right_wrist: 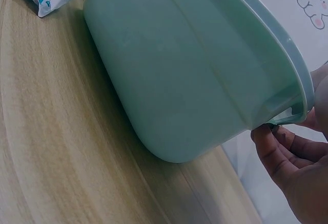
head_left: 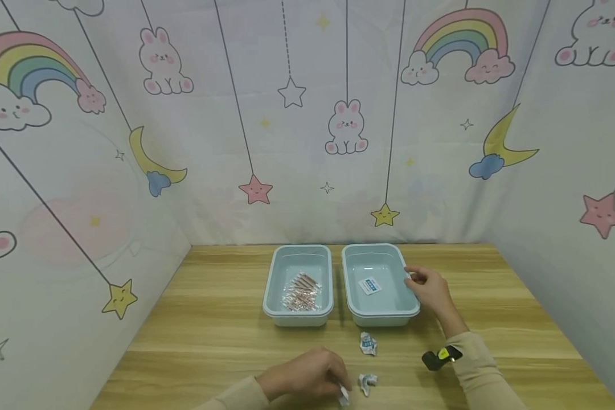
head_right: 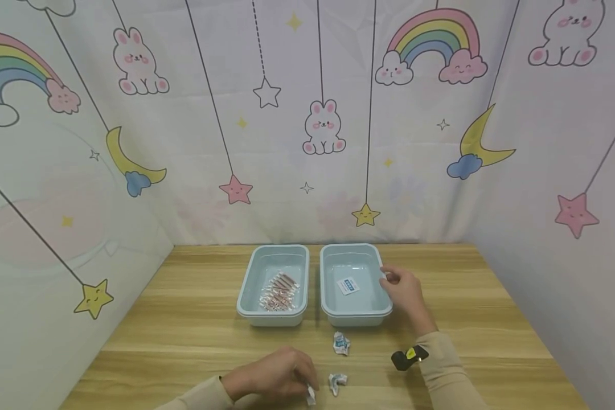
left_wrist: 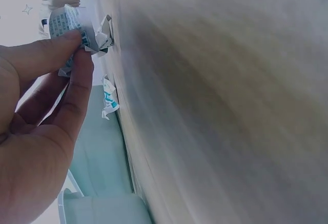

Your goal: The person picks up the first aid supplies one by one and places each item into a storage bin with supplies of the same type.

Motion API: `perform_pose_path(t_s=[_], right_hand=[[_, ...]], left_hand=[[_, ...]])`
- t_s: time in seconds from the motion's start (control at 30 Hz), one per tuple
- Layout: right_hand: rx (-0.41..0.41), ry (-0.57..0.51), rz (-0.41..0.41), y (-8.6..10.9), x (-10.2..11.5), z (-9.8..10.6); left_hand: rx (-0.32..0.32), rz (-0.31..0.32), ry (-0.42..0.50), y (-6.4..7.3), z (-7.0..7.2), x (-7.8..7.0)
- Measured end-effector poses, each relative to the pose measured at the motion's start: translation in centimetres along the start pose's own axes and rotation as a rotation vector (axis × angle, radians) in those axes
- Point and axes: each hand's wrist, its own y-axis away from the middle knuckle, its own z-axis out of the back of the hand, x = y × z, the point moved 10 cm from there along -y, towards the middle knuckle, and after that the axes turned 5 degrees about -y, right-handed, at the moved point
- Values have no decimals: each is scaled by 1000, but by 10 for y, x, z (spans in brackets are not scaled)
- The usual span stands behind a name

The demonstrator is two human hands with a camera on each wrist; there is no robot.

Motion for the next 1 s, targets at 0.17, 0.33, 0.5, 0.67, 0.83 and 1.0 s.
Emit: perform_pose_path(t_s=[0.17, 0.33, 0.5, 0.67, 0.83, 1.0], right_hand=[[3, -2, -3, 0, -1, 0], [3, 0, -6, 0, -1, 0], [2, -1, -7, 0, 0, 0], [5, -2, -4, 0, -1, -2], [-1, -1, 4, -1, -1, -1], [-1, -3, -5, -1, -3, 0]], left_hand=[[-18, 32, 18, -1, 4, 3], [-30, 55, 44, -3, 7, 6], [-32, 82, 66, -4, 9, 9], [-51, 81, 70, -5, 12, 9], [-60, 82, 83, -7, 15, 8], [-68, 93, 95, -8, 18, 9]])
